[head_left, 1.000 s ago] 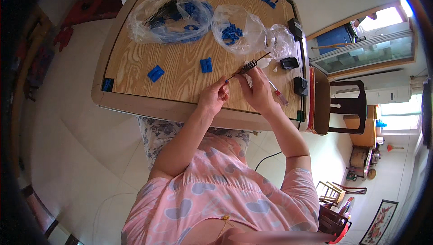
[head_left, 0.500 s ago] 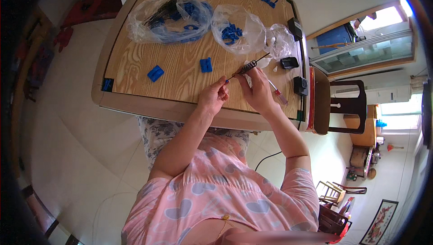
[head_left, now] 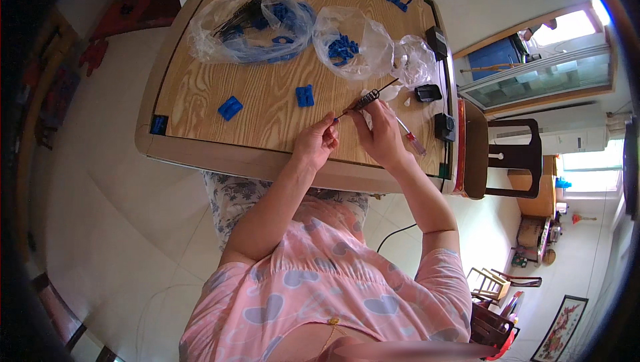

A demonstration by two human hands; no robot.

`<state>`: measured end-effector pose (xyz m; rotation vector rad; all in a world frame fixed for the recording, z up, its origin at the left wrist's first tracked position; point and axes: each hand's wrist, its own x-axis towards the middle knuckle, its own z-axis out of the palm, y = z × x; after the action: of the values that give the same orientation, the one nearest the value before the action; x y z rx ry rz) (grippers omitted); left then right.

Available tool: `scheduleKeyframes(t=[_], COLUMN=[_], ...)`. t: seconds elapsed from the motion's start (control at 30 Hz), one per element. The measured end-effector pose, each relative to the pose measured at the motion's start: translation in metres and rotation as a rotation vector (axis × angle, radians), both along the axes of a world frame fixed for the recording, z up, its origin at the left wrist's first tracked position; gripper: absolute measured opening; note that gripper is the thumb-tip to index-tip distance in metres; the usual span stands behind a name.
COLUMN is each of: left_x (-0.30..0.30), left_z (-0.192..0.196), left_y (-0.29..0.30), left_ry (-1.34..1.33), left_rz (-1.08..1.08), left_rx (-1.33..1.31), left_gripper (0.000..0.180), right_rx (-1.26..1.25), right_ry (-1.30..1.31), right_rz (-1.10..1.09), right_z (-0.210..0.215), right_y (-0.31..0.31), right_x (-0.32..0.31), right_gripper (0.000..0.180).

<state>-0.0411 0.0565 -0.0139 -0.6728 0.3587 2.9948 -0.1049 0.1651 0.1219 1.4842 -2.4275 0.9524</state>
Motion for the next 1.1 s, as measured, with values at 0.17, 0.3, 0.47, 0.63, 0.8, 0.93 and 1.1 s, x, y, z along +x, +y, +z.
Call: scheduleKeyframes(t=[0.17, 0.3, 0.47, 0.63, 0.8, 0.93, 1.1], left_x=[-0.0006, -0.0008, -0.0008, -0.0005, -0.0005, -0.0006, -0.0006], left_z=[-0.0009, 0.0003, 0.0041, 0.0031, -0.0007, 0.0041, 0.0028], left_y=[0.0001, 0.0004, 0.0014, 0.0011, -0.0001, 0.0006, 0.0003], left_ry=[0.019, 0.031, -0.002, 0.013, 0.026, 0.009, -0.004], left_rz=[0.003, 0.005, 0.010, 0.008, -0.004, 0.005, 0.001], left_rx=[0.001, 0.012, -0.007, -0.003, 0.015, -0.007, -0.003], left_gripper=[0.027, 0.027, 0.028, 0.027, 0.028, 0.028, 0.028], right_rx=[-0.021, -0.021, -0.030, 0.020, 0.003, -0.023, -0.025], right_ry=[-0.009, 0.017, 0.025, 0.002, 0.016, 0.017, 0.016], right_rz=[-0.008, 0.000, 0.004, -0.008, 0.006, 0.015, -0.005], right_z=[0.0022, 0.0020, 0.0000, 0.0016, -0.0014, 0.0024, 0.0017], right_y=[0.0001, -0.0002, -0.0001, -0.0005, 0.0000, -0.0001, 0.0005], right_x=[0.0006, 0.0007, -0.0002, 0.0015, 0.0000, 0.0000, 0.0012], right_gripper=[0.013, 0.013, 0.013, 0.013, 0.013, 0.012, 0.012])
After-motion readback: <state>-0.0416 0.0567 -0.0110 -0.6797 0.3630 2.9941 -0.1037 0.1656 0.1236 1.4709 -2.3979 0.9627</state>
